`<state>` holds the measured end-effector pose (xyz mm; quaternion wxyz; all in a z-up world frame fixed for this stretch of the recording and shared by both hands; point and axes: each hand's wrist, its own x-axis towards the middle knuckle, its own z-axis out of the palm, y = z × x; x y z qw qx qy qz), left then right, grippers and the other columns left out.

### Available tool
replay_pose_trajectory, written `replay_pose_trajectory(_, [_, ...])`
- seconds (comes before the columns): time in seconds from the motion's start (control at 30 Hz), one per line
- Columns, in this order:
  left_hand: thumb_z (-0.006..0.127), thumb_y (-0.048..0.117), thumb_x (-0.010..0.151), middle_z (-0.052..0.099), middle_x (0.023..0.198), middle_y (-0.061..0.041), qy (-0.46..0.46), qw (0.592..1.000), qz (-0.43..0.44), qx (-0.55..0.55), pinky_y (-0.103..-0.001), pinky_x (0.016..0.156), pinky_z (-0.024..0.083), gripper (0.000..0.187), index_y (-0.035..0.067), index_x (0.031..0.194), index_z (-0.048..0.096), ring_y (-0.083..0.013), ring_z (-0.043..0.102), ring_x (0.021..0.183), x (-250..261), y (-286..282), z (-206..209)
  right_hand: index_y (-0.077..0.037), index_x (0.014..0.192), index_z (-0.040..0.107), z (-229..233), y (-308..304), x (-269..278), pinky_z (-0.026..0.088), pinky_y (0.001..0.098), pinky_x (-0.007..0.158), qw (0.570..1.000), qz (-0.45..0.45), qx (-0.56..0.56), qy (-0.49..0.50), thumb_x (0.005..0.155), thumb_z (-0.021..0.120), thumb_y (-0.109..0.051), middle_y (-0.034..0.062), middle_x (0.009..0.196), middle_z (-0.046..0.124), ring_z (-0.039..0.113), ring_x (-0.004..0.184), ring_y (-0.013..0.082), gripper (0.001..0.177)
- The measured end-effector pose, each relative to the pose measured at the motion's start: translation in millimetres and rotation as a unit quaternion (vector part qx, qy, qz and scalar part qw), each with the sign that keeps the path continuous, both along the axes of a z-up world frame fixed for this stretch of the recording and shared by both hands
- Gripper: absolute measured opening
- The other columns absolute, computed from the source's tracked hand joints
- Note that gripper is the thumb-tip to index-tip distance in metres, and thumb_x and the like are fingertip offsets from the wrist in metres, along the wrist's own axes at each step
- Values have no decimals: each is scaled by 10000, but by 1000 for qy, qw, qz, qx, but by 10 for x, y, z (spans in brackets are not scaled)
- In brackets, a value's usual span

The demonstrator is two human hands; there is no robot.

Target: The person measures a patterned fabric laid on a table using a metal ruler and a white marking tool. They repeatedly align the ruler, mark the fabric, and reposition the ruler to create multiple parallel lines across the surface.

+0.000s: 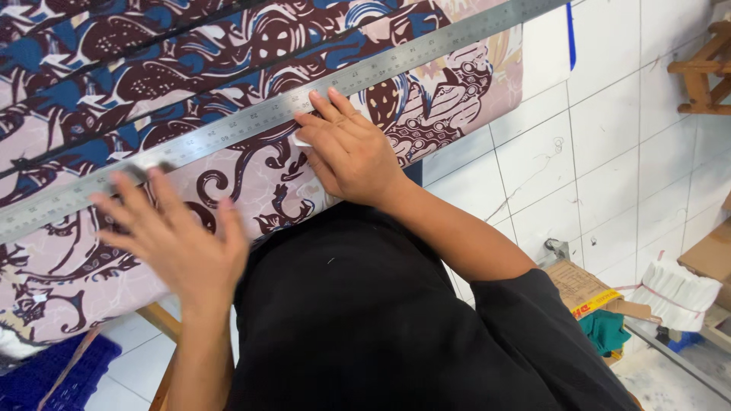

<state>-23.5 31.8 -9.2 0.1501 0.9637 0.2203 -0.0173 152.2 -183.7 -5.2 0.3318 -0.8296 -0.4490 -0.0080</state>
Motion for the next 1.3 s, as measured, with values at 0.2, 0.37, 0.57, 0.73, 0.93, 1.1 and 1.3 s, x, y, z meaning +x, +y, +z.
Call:
replay_pose_trajectory(0.2, [627,493,1057,246,1714,-222,-19,992,-119,-29,-799,1147,-8,773,44,1636,384,-504,141,1578,391,-431,-25,-8,1152,652,13,37,12,431,524,1199,1000,5,1,-11,926,726,-6,148,1286,698,610,1329,375,238])
replay_pose_trajectory(0.37, [613,480,1056,345,1689,-200,-29,989,-145,-7,-777,1182,122,716,62,1619,472,-462,230,1565,544,-501,77,-15,1176,658,128,78,187,539,449,1046,999,-16,23,20,947,743,-2,106,1198,710,676,1182,317,244])
replay_pose_trajectory(0.57, [580,483,1077,413,1641,-186,-16,988,-145,54,-760,1173,164,651,86,1588,509,-445,269,1545,580,-523,116,-41,1154,676,202,283,680,543,403,877,996,84,-3,-19,978,768,-34,90,1071,667,640,1012,298,199])
replay_pose_trajectory(0.73, [560,481,1066,415,1635,-177,-4,992,-117,47,-748,1161,179,636,90,1565,514,-445,281,1535,599,-600,171,-22,1077,686,210,425,759,543,382,864,986,142,-36,-85,925,754,-34,67,1054,673,640,985,271,167])
replay_pose_trajectory(0.93, [554,481,1077,413,1637,-180,-1,992,-115,47,-742,1163,193,627,94,1569,515,-455,298,1523,607,-613,180,-29,1067,697,197,408,758,542,384,865,986,153,-40,-56,968,767,-73,60,1022,688,654,990,268,130])
replay_pose_trajectory(1.1, [570,493,1068,412,1634,-200,-1,988,-133,76,-747,1145,198,641,93,1566,519,-465,322,1497,612,-606,177,-39,1094,706,177,349,804,540,384,863,985,159,-48,-53,929,750,-44,57,1001,701,656,974,265,170])
replay_pose_trajectory(1.3, [630,455,1062,444,1593,-238,-21,989,-140,42,-719,1169,252,660,65,1582,517,-512,370,1456,632,-576,203,-40,1106,693,182,49,954,537,390,890,987,140,-55,-49,912,729,-12,61,1039,710,655,998,276,200])
